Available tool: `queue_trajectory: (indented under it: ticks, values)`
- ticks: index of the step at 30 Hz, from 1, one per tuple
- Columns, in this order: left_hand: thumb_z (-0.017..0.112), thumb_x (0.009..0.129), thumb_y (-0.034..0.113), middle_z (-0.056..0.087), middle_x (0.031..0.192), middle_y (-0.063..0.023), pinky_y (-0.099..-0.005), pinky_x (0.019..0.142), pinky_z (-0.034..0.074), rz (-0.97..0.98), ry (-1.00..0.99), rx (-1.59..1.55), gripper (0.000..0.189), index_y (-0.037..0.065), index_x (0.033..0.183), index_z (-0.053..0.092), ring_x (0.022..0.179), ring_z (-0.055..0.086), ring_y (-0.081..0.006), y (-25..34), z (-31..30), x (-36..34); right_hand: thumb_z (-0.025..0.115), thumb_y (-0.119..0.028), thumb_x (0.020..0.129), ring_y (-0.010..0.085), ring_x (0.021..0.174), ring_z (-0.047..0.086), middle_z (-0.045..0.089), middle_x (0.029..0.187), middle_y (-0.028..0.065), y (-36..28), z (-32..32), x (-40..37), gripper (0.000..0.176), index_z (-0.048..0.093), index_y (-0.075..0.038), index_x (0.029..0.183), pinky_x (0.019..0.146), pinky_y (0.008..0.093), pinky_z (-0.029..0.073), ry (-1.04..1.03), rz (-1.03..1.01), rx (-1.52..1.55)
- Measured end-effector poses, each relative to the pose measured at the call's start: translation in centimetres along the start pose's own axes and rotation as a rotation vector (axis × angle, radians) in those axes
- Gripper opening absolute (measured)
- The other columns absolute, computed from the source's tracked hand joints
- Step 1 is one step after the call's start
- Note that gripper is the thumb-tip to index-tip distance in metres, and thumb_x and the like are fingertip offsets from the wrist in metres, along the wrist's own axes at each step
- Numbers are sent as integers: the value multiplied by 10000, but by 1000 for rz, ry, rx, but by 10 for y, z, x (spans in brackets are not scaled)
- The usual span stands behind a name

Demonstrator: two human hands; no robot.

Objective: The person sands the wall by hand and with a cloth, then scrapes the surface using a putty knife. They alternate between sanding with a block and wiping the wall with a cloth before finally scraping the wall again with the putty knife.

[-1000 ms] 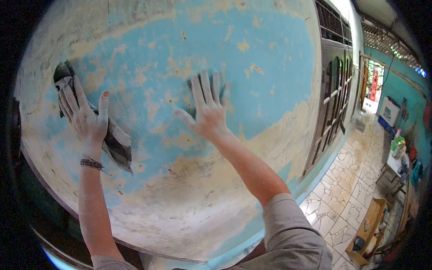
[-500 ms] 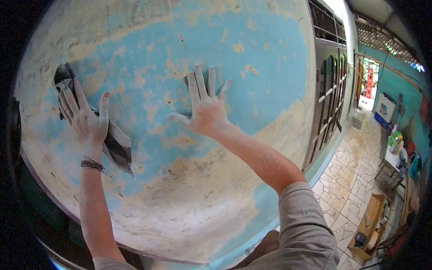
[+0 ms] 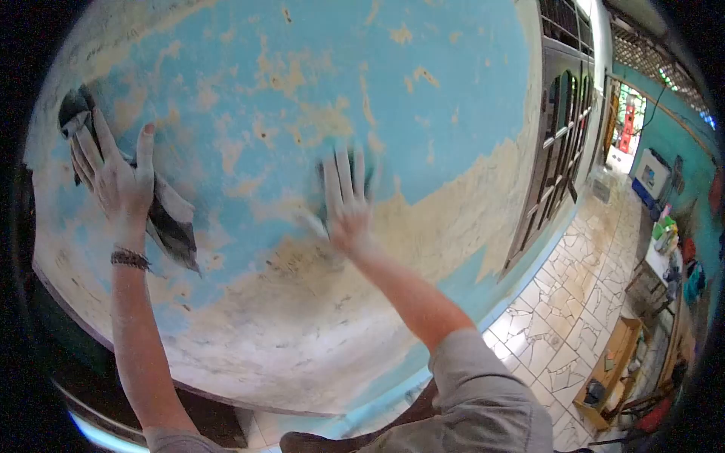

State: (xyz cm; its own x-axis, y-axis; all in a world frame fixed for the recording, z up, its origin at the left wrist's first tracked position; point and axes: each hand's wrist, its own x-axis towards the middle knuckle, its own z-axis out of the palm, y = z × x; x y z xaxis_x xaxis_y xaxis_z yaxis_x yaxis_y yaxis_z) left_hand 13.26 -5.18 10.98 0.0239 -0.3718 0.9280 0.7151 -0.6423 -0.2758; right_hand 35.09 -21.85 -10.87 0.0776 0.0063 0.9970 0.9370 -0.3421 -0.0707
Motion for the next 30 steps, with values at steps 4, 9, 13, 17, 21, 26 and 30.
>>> queue_trajectory:
  ticks: [4, 9, 13, 17, 21, 26, 30]
  values:
    - [454, 893, 703, 277, 1534, -218, -512, 1187, 121, 16, -4, -7, 887, 70, 1501, 324, 1445, 197, -395, -1, 0, -4, 423, -669, 906, 430, 1470, 122, 217, 1581, 212, -5, 1, -11, 917, 293, 24, 1492, 1138, 649, -4, 54, 18, -25]
    - [420, 880, 742, 308, 1518, -221, -517, 1173, 141, 38, 43, -11, 914, 63, 1487, 353, 1428, 231, -403, -3, 6, -4, 467, -602, 925, 401, 1469, 142, 240, 1571, 211, 19, -10, 185, 871, 267, 22, 1500, 1151, 608, 61, 138, 47, -40]
    - [416, 893, 727, 321, 1515, -223, -505, 1167, 165, 116, 68, -10, 893, 57, 1481, 363, 1421, 249, -399, -8, 9, -2, 506, -611, 897, 423, 1472, 130, 243, 1572, 214, 32, -4, 122, 892, 319, 40, 1477, 1143, 630, 50, 138, 47, 16]
    - [402, 909, 712, 338, 1515, -212, -485, 1164, 186, 132, 92, -9, 870, 57, 1482, 365, 1421, 267, -369, -5, 10, -3, 537, -583, 892, 479, 1454, 135, 224, 1555, 286, 43, -6, -92, 928, 257, 66, 1494, 1150, 597, 44, 4, 150, 60]
    - [398, 911, 712, 372, 1501, -198, -475, 1162, 197, 101, 46, 14, 872, 54, 1483, 363, 1422, 273, -353, -8, 10, -4, 531, -627, 880, 479, 1453, 137, 236, 1564, 251, 41, -10, -46, 944, 284, 51, 1489, 1134, 631, -20, 56, 187, 15]
    - [396, 915, 707, 373, 1501, -194, -476, 1160, 201, 92, -18, 7, 866, 53, 1481, 364, 1418, 279, -354, -25, 22, -7, 522, -632, 886, 469, 1457, 129, 236, 1565, 247, 57, -15, 83, 922, 318, 52, 1471, 1126, 644, -29, 69, 88, -4]
    - [399, 916, 704, 370, 1502, -195, -477, 1160, 200, 104, -19, 7, 862, 55, 1482, 364, 1417, 280, -354, -26, 25, -7, 523, -608, 897, 479, 1449, 152, 255, 1557, 247, 60, -14, -63, 898, 328, 63, 1461, 1126, 661, 18, 24, 138, 55]
